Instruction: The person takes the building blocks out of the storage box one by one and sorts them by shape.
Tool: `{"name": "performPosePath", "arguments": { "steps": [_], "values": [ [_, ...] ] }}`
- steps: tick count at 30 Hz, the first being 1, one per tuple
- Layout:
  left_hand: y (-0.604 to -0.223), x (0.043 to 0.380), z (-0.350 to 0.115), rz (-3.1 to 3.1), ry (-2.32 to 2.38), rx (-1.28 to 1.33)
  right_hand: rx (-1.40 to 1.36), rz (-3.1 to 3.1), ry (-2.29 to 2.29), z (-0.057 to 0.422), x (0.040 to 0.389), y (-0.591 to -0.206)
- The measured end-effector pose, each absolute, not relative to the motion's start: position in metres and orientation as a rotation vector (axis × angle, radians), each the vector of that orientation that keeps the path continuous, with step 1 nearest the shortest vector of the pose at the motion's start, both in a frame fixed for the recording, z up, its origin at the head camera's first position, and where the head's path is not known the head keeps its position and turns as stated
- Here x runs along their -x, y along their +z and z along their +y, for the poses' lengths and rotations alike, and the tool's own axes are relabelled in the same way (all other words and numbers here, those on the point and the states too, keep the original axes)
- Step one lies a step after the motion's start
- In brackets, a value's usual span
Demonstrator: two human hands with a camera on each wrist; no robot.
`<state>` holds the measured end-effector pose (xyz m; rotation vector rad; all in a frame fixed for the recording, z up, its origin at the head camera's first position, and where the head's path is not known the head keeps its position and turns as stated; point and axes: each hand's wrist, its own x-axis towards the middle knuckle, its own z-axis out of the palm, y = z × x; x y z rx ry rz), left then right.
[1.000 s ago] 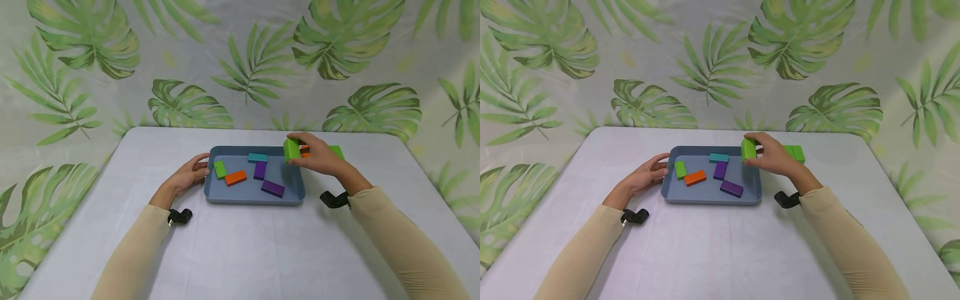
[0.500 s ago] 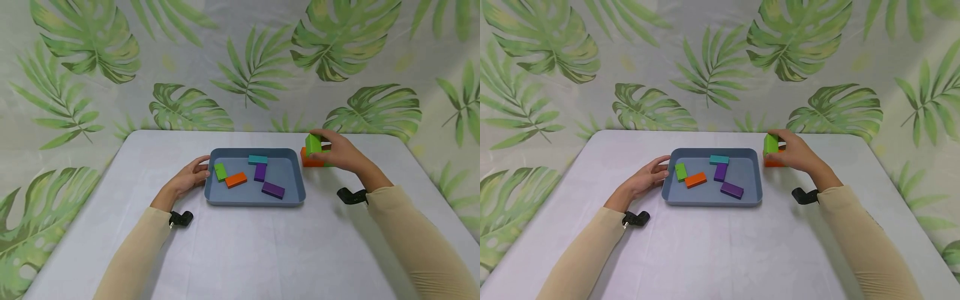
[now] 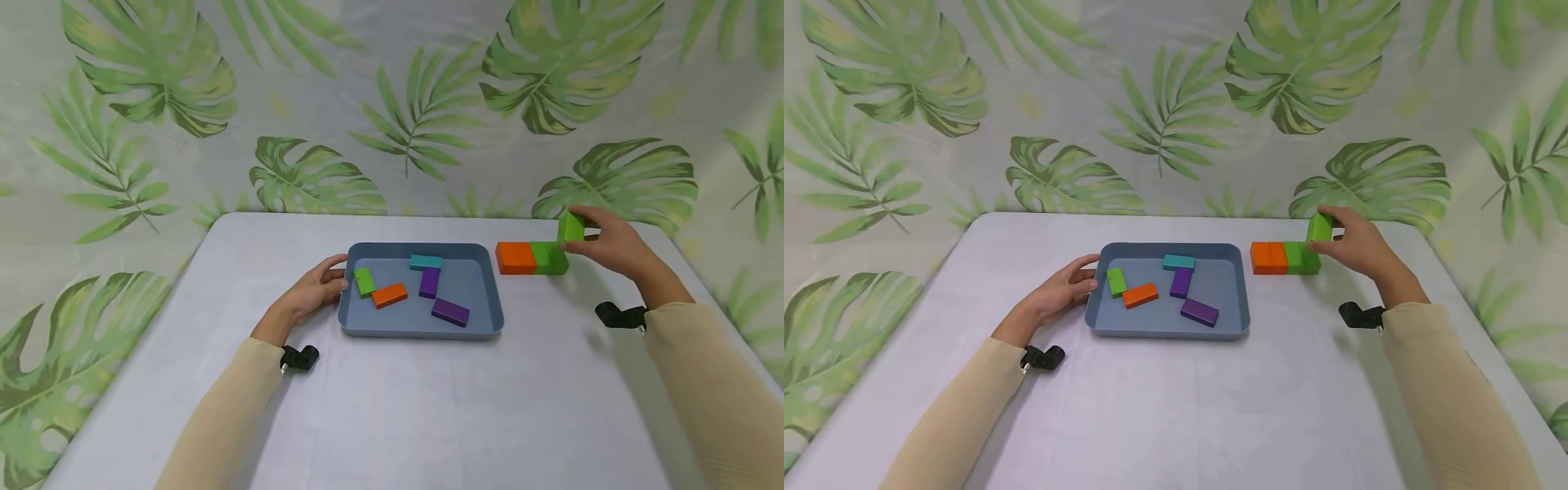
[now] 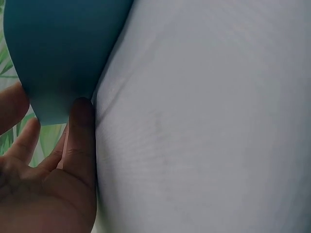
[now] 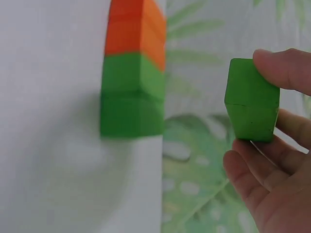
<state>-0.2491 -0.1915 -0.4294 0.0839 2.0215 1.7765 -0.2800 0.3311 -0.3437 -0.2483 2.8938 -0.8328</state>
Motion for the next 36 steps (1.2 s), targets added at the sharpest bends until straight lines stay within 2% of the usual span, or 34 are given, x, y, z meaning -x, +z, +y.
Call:
{"name": "performPosePath", "arguments": {
  "steps": [15, 36],
  "values": [
    [-0.429, 0.250, -0.190, 2.025, 1.795, -0.067, 0.157, 2.894, -0.849, 0.375, 0.288, -0.366],
    [-0.430, 0.247, -0.192, 2.021, 1.796, -0.078, 0.163, 2.808, -0.857, 0.389, 0.296, -0.393]
  ]
}}
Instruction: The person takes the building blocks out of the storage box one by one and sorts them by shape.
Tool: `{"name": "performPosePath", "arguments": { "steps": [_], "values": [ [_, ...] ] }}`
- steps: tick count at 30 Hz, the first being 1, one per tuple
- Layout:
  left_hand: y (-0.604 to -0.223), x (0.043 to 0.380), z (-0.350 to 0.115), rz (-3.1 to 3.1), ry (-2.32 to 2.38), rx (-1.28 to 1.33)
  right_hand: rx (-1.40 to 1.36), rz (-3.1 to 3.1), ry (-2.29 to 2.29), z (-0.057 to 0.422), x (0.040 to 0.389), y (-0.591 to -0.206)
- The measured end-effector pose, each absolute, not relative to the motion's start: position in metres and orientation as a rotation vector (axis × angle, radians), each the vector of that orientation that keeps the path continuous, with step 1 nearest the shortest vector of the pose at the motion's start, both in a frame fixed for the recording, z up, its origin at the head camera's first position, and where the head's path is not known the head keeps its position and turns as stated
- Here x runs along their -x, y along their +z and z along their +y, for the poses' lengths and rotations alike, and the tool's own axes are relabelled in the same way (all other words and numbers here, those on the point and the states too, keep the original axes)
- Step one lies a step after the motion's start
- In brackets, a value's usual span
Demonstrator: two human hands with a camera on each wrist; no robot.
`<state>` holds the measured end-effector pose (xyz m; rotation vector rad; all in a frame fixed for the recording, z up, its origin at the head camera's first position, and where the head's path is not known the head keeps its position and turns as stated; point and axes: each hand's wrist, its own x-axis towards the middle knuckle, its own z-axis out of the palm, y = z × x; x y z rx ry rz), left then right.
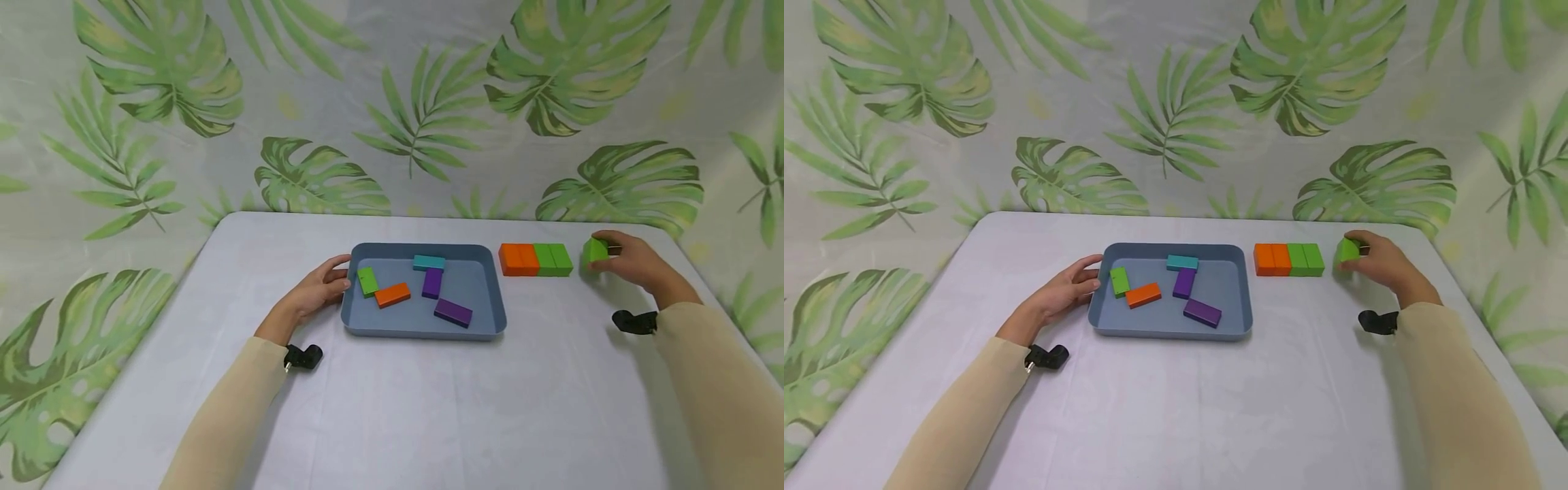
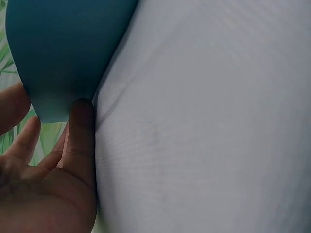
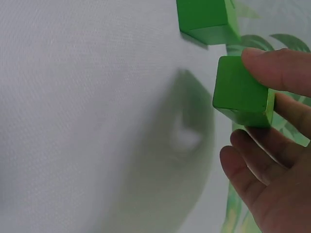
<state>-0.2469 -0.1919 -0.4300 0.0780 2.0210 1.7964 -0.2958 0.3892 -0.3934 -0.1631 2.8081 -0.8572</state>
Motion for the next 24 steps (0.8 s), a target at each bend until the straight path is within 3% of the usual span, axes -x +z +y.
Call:
{"name": "performPosePath", "arguments": {
  "steps": [24],
  "values": [
    [-0.429, 0.247, -0.194, 2.022, 1.794, -0.090, 0.117, 2.713, -0.897, 0.373, 0.308, -0.409]
  ]
}}
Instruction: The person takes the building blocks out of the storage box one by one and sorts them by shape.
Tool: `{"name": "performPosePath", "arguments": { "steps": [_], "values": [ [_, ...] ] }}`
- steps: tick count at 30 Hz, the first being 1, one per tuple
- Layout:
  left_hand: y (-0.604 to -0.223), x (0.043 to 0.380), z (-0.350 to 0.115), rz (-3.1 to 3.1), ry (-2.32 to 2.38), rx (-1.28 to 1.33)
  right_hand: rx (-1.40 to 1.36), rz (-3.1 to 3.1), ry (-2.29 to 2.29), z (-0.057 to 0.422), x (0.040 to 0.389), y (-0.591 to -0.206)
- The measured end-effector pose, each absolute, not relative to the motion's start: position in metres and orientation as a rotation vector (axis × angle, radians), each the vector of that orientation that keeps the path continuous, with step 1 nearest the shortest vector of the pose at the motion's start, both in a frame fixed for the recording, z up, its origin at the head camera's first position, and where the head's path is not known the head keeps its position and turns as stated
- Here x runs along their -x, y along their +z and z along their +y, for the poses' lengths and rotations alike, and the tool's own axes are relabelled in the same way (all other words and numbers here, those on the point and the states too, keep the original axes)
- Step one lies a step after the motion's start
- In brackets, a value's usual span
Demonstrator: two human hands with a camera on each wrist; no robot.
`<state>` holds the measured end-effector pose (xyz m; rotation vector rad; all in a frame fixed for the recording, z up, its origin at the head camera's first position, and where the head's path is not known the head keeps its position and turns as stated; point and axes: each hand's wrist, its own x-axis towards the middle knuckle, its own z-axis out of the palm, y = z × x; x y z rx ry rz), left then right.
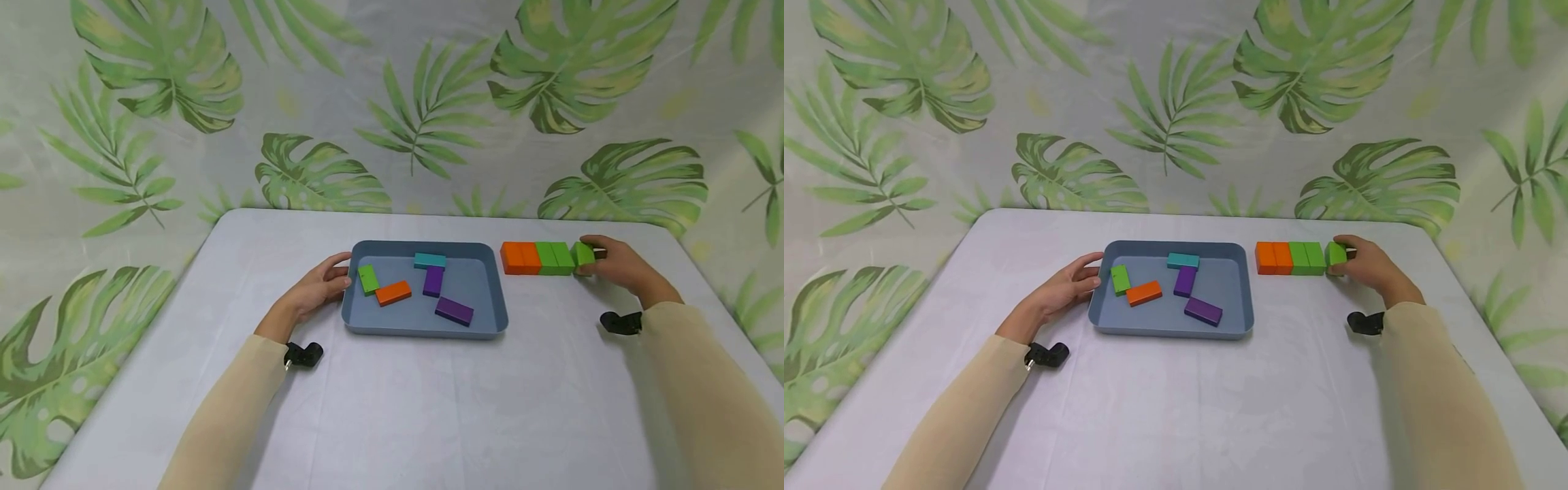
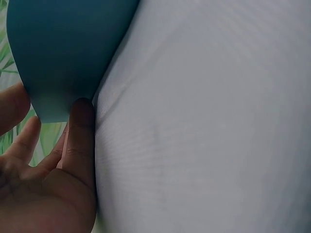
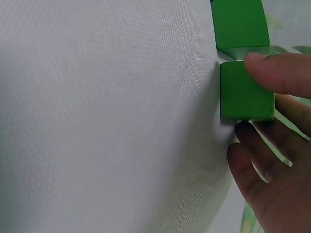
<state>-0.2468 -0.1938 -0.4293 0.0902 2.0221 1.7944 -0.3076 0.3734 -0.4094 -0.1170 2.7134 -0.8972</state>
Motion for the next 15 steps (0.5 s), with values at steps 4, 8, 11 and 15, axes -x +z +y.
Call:
{"name": "performPosePath", "arguments": {
  "steps": [4, 8, 11, 15],
  "values": [
    [-0.4284, 0.2473, -0.1926, 2.018, 1.797, -0.081, 0.110, 2.714, -0.895, 0.3737, 0.3073, -0.4095],
    [-0.4282, 0.2468, -0.1921, 2.018, 1.794, -0.079, 0.113, 2.705, -0.912, 0.3735, 0.3062, -0.4099],
    [-0.4281, 0.2465, -0.1922, 2.021, 1.792, -0.072, 0.128, 2.688, -0.936, 0.3720, 0.3053, -0.4094],
    [-0.4279, 0.2462, -0.1925, 2.027, 1.793, -0.071, 0.148, 2.679, -0.942, 0.3690, 0.3048, -0.4071]
  ]
}}
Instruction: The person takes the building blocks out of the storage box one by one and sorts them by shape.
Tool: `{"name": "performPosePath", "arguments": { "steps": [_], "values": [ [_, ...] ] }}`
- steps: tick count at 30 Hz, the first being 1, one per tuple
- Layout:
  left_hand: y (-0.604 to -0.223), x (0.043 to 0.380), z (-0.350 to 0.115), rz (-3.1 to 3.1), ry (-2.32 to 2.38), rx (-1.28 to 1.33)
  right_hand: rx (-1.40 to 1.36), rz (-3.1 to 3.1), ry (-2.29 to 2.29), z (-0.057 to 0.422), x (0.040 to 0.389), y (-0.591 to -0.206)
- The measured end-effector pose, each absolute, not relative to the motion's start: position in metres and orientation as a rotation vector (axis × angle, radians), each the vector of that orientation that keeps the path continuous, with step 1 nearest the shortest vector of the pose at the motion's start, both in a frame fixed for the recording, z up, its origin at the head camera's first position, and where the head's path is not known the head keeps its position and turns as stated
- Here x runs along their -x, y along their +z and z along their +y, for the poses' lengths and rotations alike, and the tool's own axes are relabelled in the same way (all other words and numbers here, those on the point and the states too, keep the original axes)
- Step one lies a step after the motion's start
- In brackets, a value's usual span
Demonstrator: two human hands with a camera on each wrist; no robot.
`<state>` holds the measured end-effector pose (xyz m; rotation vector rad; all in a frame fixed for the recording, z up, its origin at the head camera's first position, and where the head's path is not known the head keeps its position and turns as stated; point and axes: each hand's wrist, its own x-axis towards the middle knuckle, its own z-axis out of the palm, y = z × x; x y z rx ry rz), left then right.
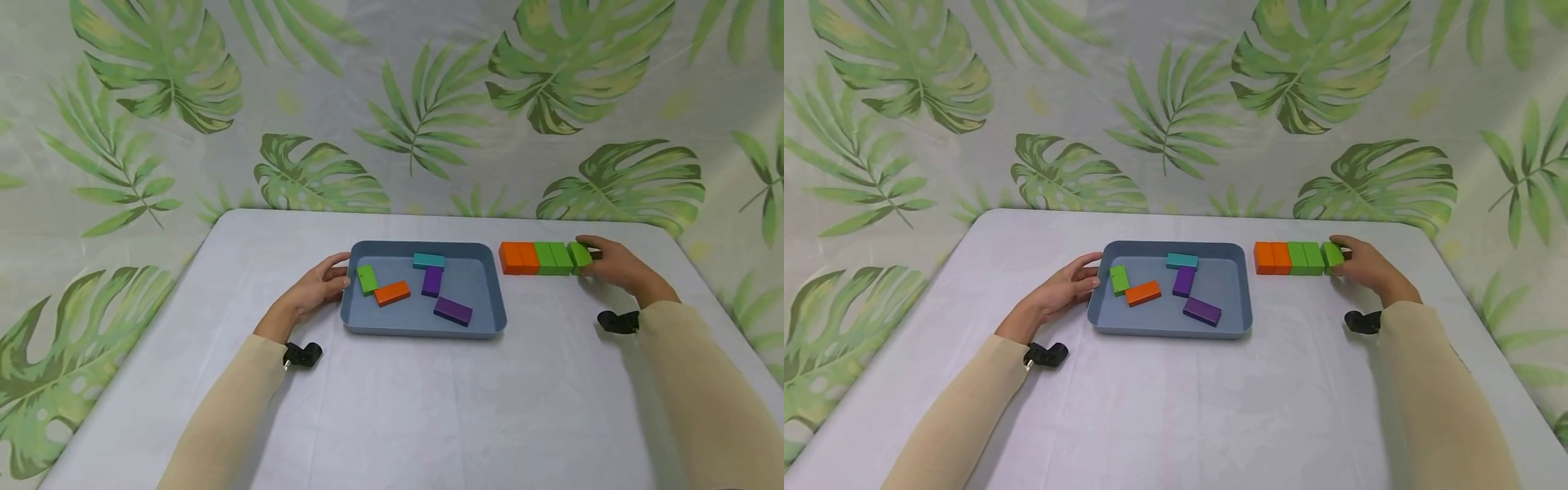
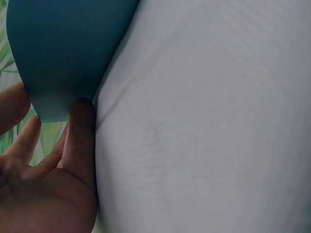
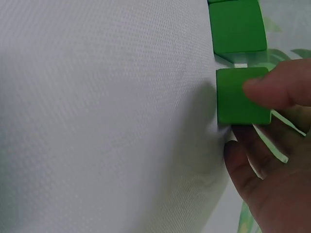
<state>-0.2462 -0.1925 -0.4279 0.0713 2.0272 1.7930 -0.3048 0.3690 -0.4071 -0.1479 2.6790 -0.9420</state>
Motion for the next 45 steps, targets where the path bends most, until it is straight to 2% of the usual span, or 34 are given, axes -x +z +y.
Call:
{"name": "performPosePath", "arguments": {
  "steps": [20, 29, 36, 45],
  "values": [
    [-0.427, 0.247, -0.191, 2.029, 1.790, -0.073, 0.165, 2.687, -0.904, 0.365, 0.301, -0.403],
    [-0.429, 0.247, -0.195, 2.029, 1.798, -0.089, 0.211, 2.772, -0.836, 0.362, 0.296, -0.378],
    [-0.431, 0.247, -0.196, 2.022, 1.792, -0.091, 0.294, 2.915, -0.757, 0.321, 0.293, -0.349],
    [-0.429, 0.247, -0.193, 2.029, 1.793, -0.088, 0.664, 2.907, -0.767, 0.246, 0.275, -0.314]
  ]
}}
